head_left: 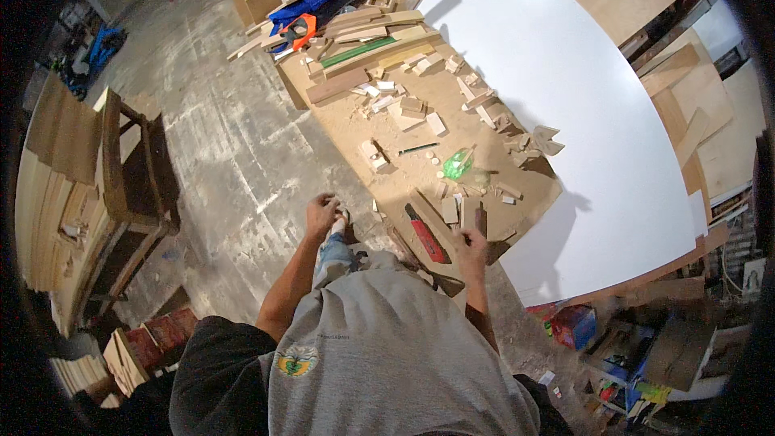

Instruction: The person applies glue from a green bottle onto small wooden blocks and joins the pieces together by hand on a workbench cluttered with wood scraps.

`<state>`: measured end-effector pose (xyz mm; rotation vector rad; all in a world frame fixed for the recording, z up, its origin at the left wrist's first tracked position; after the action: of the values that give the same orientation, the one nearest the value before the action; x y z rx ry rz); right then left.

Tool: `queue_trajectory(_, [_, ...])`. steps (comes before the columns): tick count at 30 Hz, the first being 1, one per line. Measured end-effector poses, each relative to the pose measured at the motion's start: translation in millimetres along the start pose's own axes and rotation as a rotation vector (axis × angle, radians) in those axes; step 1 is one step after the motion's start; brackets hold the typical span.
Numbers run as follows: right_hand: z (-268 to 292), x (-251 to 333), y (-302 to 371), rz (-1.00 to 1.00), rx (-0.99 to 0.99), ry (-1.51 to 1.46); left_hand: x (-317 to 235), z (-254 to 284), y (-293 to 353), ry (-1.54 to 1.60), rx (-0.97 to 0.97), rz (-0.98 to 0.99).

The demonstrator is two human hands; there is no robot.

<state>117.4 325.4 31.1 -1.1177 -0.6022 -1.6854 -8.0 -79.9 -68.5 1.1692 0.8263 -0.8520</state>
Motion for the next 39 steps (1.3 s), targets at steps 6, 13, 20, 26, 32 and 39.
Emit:
queue_trajectory(6, [-97.5,51.9,-24.1,-0.124,0.132,0.074,-91.5,-38.0,-54.7,-0.337,-0.006,-0.467])
queue_trajectory(13, [-180.7,46.7,-61.3,-0.034,0.18,0.142,-152.5,-78.7,-94.2,-0.671,0.369,-0.735])
queue_trajectory(20, [-222.2,51.1,-89.4,-0.24,0.072,0.19,-161.8,-108.7,-114.9,-0.717,0.711,-0.893])
queue_trajectory(26, [-223.6,64.9,-92.1,-0.246,-0.034,0.196,-177.9,-115.9,-110.7,-0.699,0.818,-0.857])
queue_trajectory(32, [-220.6,73.7,-91.5,-0.272,-0.063,0.137,-184.3,-119.0,-110.2,-0.718,0.902,-0.909])
queue_trajectory(39, [-222.6,66.1,-92.2,-0.233,0.014,0.093,-169.9,-115.6,-120.7,-0.632,0.921,-0.999])
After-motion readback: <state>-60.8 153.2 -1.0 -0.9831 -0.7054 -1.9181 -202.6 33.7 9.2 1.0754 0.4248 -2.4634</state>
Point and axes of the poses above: each hand's wrist, its own y-axis away from the middle knuckle, its own z-axis out of the back of the hand, x = y × z, the point moved 9 cm from there along -y, towards the middle knuckle, and after that the axes turned 3 degrees about -x, right-handed, at the moved point
